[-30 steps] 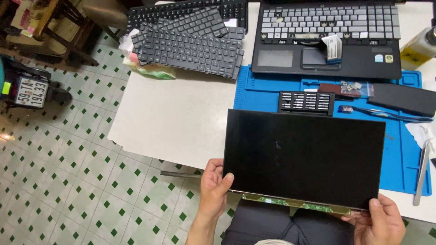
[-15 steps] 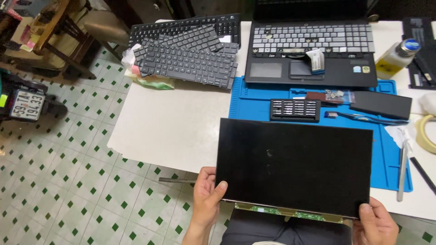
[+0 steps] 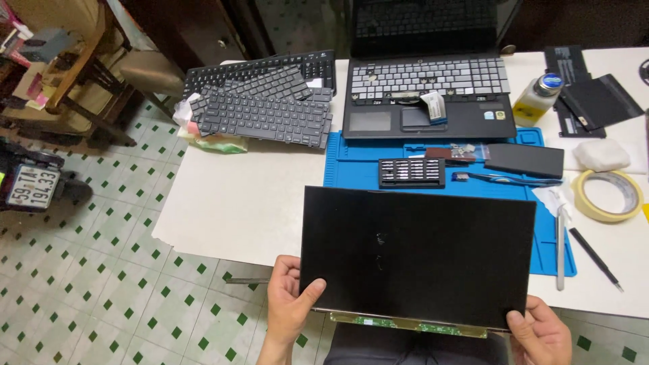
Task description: A person uses a small hand tool to clean or pry the bottom edge of a laptop LCD screen panel on a repair workbench.
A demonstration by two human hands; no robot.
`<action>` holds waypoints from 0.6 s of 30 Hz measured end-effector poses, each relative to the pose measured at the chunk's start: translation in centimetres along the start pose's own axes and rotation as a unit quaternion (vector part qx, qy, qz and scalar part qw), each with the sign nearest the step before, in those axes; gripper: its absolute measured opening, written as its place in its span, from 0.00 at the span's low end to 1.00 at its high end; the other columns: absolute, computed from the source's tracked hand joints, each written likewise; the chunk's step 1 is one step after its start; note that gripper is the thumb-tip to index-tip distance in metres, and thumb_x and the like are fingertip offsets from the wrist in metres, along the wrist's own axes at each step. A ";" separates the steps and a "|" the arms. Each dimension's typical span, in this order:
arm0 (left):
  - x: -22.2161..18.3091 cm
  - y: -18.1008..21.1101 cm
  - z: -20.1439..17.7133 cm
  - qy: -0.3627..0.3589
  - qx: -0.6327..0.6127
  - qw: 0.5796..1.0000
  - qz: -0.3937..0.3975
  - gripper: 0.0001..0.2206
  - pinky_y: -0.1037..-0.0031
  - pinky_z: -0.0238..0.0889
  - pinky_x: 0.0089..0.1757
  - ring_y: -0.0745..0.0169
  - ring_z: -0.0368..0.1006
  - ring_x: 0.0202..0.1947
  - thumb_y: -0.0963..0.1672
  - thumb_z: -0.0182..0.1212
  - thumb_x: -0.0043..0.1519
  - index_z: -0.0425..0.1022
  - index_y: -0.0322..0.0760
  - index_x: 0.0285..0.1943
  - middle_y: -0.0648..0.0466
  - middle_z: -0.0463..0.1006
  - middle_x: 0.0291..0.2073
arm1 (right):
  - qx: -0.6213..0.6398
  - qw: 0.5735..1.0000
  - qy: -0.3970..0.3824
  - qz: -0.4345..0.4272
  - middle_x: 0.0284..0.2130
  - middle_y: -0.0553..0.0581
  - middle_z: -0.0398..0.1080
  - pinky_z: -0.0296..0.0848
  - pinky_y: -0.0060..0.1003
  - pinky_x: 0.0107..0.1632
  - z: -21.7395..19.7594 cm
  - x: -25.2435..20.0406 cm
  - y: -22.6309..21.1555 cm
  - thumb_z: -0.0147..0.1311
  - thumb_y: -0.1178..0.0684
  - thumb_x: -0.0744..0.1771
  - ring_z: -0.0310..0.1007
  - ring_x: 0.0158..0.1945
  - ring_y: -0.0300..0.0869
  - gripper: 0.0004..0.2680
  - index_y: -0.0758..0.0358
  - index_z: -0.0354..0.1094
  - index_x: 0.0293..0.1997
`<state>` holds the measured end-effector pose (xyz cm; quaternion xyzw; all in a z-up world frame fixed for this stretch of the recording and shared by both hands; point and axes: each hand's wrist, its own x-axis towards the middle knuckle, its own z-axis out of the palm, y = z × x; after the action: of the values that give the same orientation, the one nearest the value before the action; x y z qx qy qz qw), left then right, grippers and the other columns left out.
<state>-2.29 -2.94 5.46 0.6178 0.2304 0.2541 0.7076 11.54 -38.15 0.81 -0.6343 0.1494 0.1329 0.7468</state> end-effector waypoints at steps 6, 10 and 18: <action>-0.4 2.1 0.2 -0.121 -0.094 0.985 -0.083 0.33 0.63 0.62 0.62 0.54 0.70 0.63 0.42 0.70 0.53 0.65 0.28 0.70 0.44 0.75 0.62 | 0.053 0.993 0.023 0.103 0.51 0.76 0.69 0.67 0.53 0.54 0.5 0.8 -0.9 0.44 0.65 0.70 0.69 0.49 0.61 0.12 0.79 0.62 0.60; -2.1 -1.8 -1.6 -0.107 -0.380 0.873 -0.285 0.31 0.48 0.65 0.59 0.31 0.70 0.60 0.31 0.53 0.55 0.63 0.26 0.72 0.29 0.73 0.60 | 0.119 0.987 -0.099 0.033 0.50 0.78 0.74 0.71 0.50 0.54 -2.6 2.5 2.7 0.50 0.65 0.65 0.74 0.50 0.60 0.17 0.85 0.66 0.60; -4.6 -6.3 -1.8 -0.191 -0.430 0.864 -0.179 0.21 0.56 0.50 0.67 0.42 0.57 0.68 0.38 0.49 0.72 0.50 0.33 0.73 0.39 0.60 0.68 | -0.003 0.983 -0.174 -0.058 0.52 0.66 0.79 0.76 0.45 0.58 -2.6 2.8 -0.9 0.53 0.55 0.68 0.79 0.54 0.51 0.15 0.76 0.73 0.58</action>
<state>-6.51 -5.25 -0.95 0.2366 0.0654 0.0744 0.9666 14.30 -40.81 0.15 -0.6115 -0.0196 0.1982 0.7658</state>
